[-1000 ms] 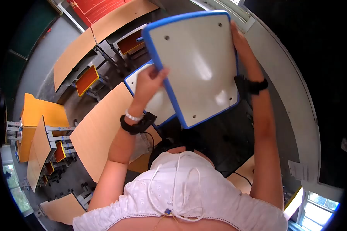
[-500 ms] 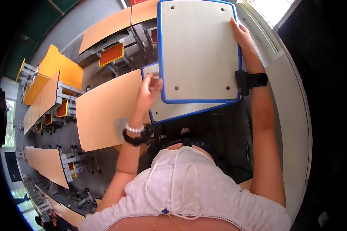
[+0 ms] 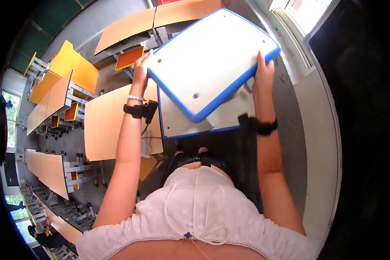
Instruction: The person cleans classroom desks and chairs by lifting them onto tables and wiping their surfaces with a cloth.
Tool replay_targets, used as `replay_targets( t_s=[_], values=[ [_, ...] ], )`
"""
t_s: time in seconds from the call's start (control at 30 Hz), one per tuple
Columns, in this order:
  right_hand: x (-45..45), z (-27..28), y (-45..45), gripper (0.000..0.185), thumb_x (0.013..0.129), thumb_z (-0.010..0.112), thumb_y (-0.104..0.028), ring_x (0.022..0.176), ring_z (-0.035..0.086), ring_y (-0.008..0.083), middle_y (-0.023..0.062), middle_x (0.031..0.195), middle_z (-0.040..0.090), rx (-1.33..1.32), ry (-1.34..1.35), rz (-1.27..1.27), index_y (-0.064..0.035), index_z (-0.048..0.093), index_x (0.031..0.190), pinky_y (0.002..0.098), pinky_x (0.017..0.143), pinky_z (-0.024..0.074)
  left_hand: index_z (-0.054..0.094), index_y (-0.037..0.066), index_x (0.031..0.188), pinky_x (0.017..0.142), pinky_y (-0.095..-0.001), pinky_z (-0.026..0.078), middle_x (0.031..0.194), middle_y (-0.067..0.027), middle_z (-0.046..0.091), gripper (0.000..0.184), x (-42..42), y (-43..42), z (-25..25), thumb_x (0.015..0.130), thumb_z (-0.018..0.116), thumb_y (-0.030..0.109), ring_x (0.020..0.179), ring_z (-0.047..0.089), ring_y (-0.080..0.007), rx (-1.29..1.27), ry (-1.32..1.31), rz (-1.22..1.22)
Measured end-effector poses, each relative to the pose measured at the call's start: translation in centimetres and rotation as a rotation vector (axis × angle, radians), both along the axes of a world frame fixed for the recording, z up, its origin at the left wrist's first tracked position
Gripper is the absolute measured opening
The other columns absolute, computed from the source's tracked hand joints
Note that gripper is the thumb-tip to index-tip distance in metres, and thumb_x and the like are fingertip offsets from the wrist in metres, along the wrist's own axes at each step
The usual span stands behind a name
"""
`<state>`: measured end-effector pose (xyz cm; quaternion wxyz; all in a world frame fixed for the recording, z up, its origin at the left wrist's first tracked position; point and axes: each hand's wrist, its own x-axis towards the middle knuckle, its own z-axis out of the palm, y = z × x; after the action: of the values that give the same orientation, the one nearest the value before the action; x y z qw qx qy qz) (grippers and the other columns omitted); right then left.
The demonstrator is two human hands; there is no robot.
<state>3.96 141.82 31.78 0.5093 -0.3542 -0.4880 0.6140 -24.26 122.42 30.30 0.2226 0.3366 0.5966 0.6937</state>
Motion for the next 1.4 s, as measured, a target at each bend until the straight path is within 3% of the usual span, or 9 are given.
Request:
replay_targets(
  t_s=[0.07,0.2,0.57,0.9,0.97,1.07,1.2,1.3,1.4],
  values=[
    [1.6,0.6,-3.9,0.042,0.087,0.058,-0.028,0.081,0.055,0.011,0.0045,0.096,0.055,-0.048,0.036,-0.042,0.0012,0.048,0.115,0.0236,0.066,0.0453,0.06,-0.004,0.105,0.064,-0.0192,0.046,0.086,-0.0048,0.064,0.036,-2.4,1.2,-0.4,0.092,0.048,0.027,0.07,0.059,-0.0071,-0.064,-0.01,-0.165],
    [3.8,0.4,-8.3,0.041,0.086,0.06,-0.026,0.083,0.051,0.0117,0.0046,0.098,0.052,-0.134,0.073,-0.165,0.001,0.046,0.114,0.0253,0.069,0.0434,0.057,-0.004,0.112,0.073,-0.0202,0.043,0.093,-0.0045,0.062,0.038,-2.6,3.3,1.4,0.092,0.044,0.025,0.078,0.056,-0.0086,-0.133,-0.041,-0.415],
    [1.6,-0.5,-9.7,0.046,0.086,0.058,-0.033,0.074,0.062,0.0152,0.0098,0.087,0.056,-0.155,0.061,0.017,0.0028,0.045,0.111,0.0235,0.055,0.0545,0.06,-0.003,0.109,0.076,-0.0206,0.041,0.093,-0.002,0.062,0.036,-7.4,7.1,1.9,0.09,0.048,0.026,0.083,0.054,-0.0094,-0.227,0.193,-0.377],
    [1.9,-1.0,-8.2,0.037,0.089,0.056,-0.032,0.064,0.062,0.0143,0.0091,0.079,0.058,-0.103,0.06,0.092,0.0015,0.047,0.102,0.022,0.051,0.0504,0.055,-0.004,0.115,0.087,-0.0241,0.041,0.107,-0.0083,0.061,0.041,-7.5,7.9,1.3,0.093,0.042,0.028,0.094,0.057,-0.0139,-0.208,-0.124,-0.38],
    [2.1,-1.3,-8.0,0.036,0.089,0.056,-0.031,0.063,0.061,0.014,0.0088,0.077,0.059,-0.099,0.041,0.119,0.0015,0.047,0.102,0.0215,0.051,0.0492,0.051,-0.004,0.119,0.096,-0.0279,0.038,0.119,-0.0121,0.055,0.042,-7.6,8.1,1.1,0.096,0.036,0.028,0.109,0.052,-0.0169,-0.159,-0.098,-0.426],
    [1.7,-1.5,-7.9,0.036,0.089,0.055,-0.03,0.061,0.06,0.0139,0.0086,0.077,0.059,-0.055,0.037,0.071,0.0027,0.048,0.102,0.0229,0.05,0.048,0.052,-0.001,0.12,0.094,-0.0249,0.037,0.12,-0.0092,0.055,0.041,-7.1,7.8,1.4,0.095,0.04,0.029,0.108,0.051,-0.0145,-0.178,0.128,-0.203],
    [1.6,-1.1,-7.4,0.039,0.088,0.057,-0.033,0.06,0.059,0.014,0.009,0.077,0.059,-0.046,0.021,0.055,0.0033,0.049,0.099,0.0227,0.049,0.0474,0.061,0.002,0.103,0.079,-0.021,0.042,0.093,-0.0014,0.062,0.033,-6.9,7.2,1.3,0.087,0.059,0.03,0.086,0.055,-0.009,-0.168,0.216,0.052],
    [2.1,-1.3,-7.3,0.04,0.088,0.056,-0.035,0.058,0.059,0.0142,0.009,0.075,0.059,-0.048,-0.01,0.07,0.0036,0.051,0.097,0.0226,0.049,0.0469,0.062,0.003,0.098,0.071,-0.0193,0.043,0.088,0.0,0.062,0.031,-6.1,7.0,0.4,0.085,0.062,0.03,0.079,0.055,-0.0073,-0.079,0.053,0.208],
    [2.5,-1.0,-7.3,0.035,0.09,0.053,-0.033,0.058,0.061,0.0155,0.0092,0.072,0.061,-0.041,-0.104,0.109,0.0021,0.054,0.09,0.022,0.049,0.0472,0.059,0.008,0.101,0.076,-0.03,0.041,0.088,-0.0028,0.059,0.027,-4.7,5.2,1.1,0.082,0.061,0.028,0.086,0.054,-0.014,0.058,-0.492,0.319]
  ],
)
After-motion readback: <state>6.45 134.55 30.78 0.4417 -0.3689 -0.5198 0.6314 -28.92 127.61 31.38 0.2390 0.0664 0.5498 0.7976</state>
